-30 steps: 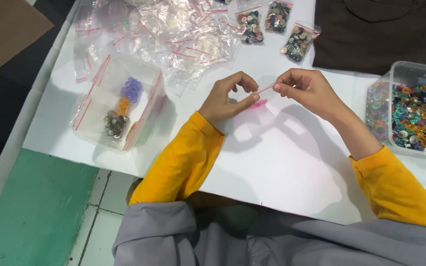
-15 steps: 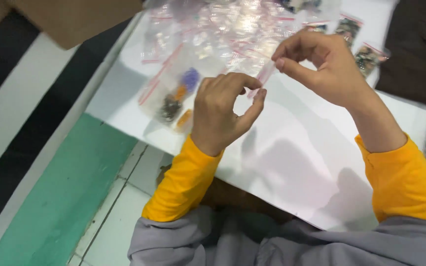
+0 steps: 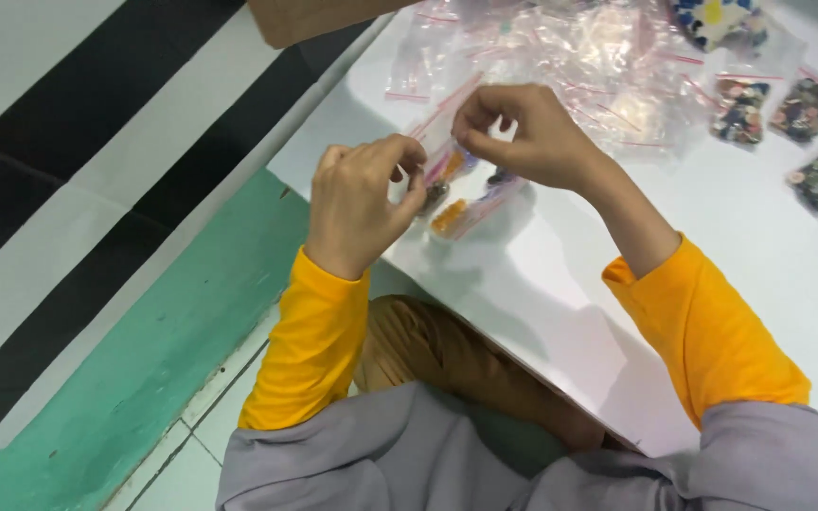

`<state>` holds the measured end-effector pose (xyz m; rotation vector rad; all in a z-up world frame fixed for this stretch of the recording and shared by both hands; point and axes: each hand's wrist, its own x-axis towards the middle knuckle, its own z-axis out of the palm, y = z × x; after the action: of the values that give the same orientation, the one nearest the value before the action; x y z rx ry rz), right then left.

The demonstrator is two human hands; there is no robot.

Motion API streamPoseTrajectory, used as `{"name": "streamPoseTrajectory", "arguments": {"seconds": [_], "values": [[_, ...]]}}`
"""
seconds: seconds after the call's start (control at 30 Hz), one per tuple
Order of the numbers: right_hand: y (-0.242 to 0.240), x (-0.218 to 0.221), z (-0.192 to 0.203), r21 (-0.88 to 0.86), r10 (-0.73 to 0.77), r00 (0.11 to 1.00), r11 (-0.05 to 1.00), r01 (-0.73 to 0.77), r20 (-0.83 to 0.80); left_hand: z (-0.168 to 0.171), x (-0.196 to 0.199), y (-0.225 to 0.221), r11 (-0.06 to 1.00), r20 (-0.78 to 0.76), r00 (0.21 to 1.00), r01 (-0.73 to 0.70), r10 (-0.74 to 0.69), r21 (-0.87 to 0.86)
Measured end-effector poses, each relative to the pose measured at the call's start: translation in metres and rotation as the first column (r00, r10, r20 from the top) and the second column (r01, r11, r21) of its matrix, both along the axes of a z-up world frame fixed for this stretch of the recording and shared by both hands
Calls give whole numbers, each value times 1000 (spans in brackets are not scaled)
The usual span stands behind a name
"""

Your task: Sorting pink buttons from a container of mixed colors and placing them into a small plastic bag.

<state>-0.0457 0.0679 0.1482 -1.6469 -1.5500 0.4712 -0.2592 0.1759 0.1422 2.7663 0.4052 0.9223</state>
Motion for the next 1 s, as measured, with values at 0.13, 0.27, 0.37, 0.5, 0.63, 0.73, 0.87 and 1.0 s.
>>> {"name": "streamPoseTrajectory", "arguments": {"seconds": [0.13, 0.27, 0.37, 0.5, 0.63, 0.73, 0.87, 1.0], "values": [[7, -6, -17, -49, -8, 996, 999, 12, 88, -25, -2, 10, 999, 32, 999, 34, -33, -23], [5, -12, -14, -175, -13, 987, 984, 42, 159, -30, -1, 3, 997, -70, 996, 53, -58, -61], [6, -15, -12, -188, 4, 968, 981, 45, 252, -33, -1, 3, 995, -102, 993, 57, -65, -79], [0, -24, -8, -245, 47, 898, 967, 69, 437, -29, -4, 1, 992, -168, 983, 63, -80, -106], [1, -21, -18, -243, 57, 895, 968, 59, 442, -38, -3, 5, 991, -182, 980, 60, -82, -122], [3, -16, -22, -179, 16, 890, 981, 74, 456, -37, -1, 8, 985, -174, 981, 62, -90, -161], [9, 0, -37, 26, -70, 849, 997, 66, 524, -43, 10, 16, 991, -132, 991, 10, -27, -130], [11, 9, -39, 111, -148, 804, 988, 103, 575, -48, 25, 20, 995, -139, 989, -57, 46, -76]]}}
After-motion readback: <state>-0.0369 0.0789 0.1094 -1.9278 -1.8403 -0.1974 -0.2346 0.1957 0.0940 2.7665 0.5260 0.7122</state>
